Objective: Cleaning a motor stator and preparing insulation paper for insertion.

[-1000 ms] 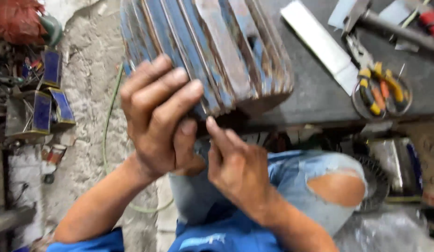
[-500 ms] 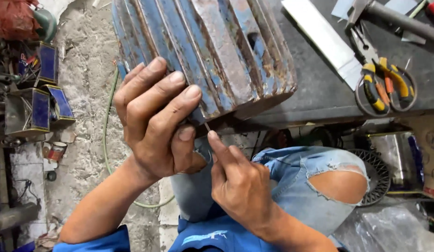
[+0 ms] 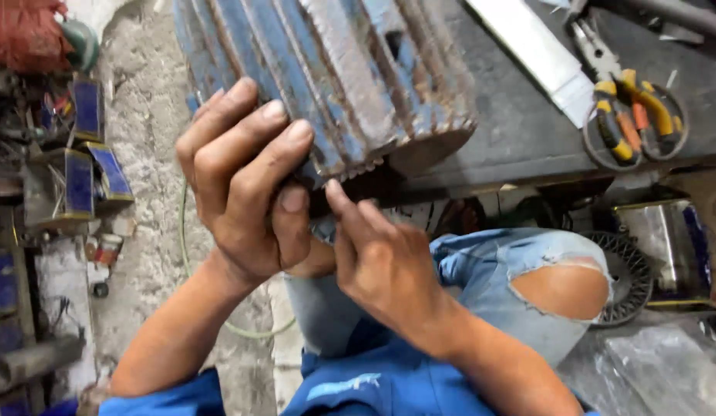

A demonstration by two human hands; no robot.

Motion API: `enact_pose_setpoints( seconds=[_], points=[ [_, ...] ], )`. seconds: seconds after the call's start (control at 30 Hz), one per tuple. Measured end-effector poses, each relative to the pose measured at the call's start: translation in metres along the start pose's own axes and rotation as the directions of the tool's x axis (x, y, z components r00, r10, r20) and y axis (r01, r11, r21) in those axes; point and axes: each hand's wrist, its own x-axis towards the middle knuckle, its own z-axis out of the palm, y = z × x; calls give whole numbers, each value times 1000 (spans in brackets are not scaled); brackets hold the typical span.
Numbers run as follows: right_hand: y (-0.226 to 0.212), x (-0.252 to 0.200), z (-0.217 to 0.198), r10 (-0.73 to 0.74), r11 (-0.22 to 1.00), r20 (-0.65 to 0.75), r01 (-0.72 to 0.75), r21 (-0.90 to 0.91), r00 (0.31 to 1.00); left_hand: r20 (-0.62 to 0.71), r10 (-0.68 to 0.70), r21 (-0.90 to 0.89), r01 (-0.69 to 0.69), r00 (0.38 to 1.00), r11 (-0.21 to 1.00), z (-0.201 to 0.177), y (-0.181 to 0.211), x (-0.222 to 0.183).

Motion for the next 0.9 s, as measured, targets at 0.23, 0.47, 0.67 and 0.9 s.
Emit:
enact_pose_setpoints(
  seconds=[0.23,0.47,0.67,0.9],
  points=[
    [28,-46,-56,-47,993,43,42,112,998,59,-44,16,43,997,999,-11,2,-8],
    [41,-27,-26,437,892,-51,-426,152,898,19,-126,-4,126,992,992,-15,-8,-9],
    [55,-31,-13,428,902,-62,-421,97,902,12,36,87,-37,999,996,-15,-19,-36],
    [55,-41,-29,43,998,-199,-50,-32,979,641,-37,532,-409,766,741,4,36,-71]
  ],
)
